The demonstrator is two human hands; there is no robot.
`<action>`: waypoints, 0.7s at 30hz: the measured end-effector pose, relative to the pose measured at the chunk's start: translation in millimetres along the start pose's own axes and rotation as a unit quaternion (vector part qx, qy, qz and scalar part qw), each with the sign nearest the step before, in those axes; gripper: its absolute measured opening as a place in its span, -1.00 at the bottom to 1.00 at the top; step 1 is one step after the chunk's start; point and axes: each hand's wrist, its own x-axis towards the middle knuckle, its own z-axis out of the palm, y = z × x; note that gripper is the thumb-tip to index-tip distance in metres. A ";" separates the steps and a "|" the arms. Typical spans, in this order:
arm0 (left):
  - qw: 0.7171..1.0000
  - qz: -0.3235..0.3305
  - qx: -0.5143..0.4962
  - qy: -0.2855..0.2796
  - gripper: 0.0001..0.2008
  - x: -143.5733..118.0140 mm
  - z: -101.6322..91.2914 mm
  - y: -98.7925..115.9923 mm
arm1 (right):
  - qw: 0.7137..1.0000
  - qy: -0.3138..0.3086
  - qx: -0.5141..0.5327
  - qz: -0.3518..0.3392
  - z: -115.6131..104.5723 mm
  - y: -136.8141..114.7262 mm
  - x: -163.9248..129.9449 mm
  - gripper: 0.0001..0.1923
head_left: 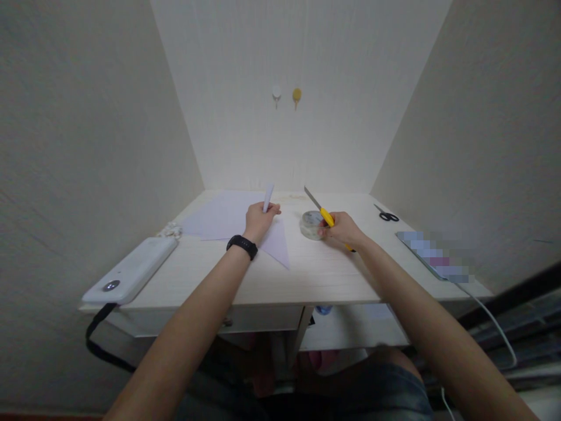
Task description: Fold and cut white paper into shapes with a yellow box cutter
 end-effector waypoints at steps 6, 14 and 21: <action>0.998 -0.003 -0.065 -0.020 -0.89 -4.7 6.0 2.2 | 0.997 0.045 -0.051 0.025 -7.2 19.2 30.0 -0.70; 0.998 -0.017 -0.055 -0.033 -0.85 -7.2 7.3 2.9 | 0.986 0.146 -0.063 0.042 -27.5 38.8 48.0 -0.51; 0.997 -0.017 -0.060 -0.054 -0.85 -9.0 8.1 6.2 | 0.946 0.141 -0.222 0.190 -41.1 60.1 28.2 -0.45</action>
